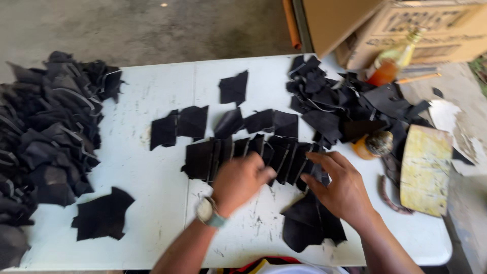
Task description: The person applies a yellow adhesive from a small jar onto black fabric pieces using a small brush. They then press the glued fabric pieces onto a rectangular wooden board to adhere them.
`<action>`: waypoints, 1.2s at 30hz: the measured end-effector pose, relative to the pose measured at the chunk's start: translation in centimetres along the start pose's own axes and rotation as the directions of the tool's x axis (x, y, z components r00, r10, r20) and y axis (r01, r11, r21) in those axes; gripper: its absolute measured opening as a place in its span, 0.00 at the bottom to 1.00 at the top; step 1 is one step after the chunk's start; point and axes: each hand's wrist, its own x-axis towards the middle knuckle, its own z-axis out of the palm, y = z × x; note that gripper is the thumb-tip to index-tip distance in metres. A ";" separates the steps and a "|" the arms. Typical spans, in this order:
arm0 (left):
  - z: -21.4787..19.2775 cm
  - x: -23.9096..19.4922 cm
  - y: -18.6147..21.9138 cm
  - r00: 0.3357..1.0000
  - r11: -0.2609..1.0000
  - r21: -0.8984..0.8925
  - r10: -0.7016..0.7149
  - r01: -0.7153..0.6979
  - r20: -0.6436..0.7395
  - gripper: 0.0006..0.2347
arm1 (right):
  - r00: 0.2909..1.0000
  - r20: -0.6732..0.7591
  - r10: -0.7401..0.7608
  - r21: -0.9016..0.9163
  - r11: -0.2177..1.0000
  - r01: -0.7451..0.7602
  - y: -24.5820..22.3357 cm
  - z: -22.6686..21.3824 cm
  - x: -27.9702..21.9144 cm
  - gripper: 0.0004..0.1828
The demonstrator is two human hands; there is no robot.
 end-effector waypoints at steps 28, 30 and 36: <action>-9.7 6.7 -26.1 0.805 0.862 -0.089 -0.499 0.498 -0.321 0.16 | 0.855 0.514 0.067 -0.195 0.980 0.040 -11.6 25.5 24.5 0.34; -9.9 6.2 -26.5 0.825 0.897 -0.145 -0.440 0.417 -0.355 0.15 | 0.867 0.496 0.056 -0.021 0.998 -0.052 -10.6 25.5 24.6 0.28; -13.0 4.5 -25.3 0.884 0.912 -0.396 -0.272 0.111 -0.380 0.12 | 0.967 0.199 -0.159 0.293 0.951 0.096 -9.4 20.0 25.0 0.25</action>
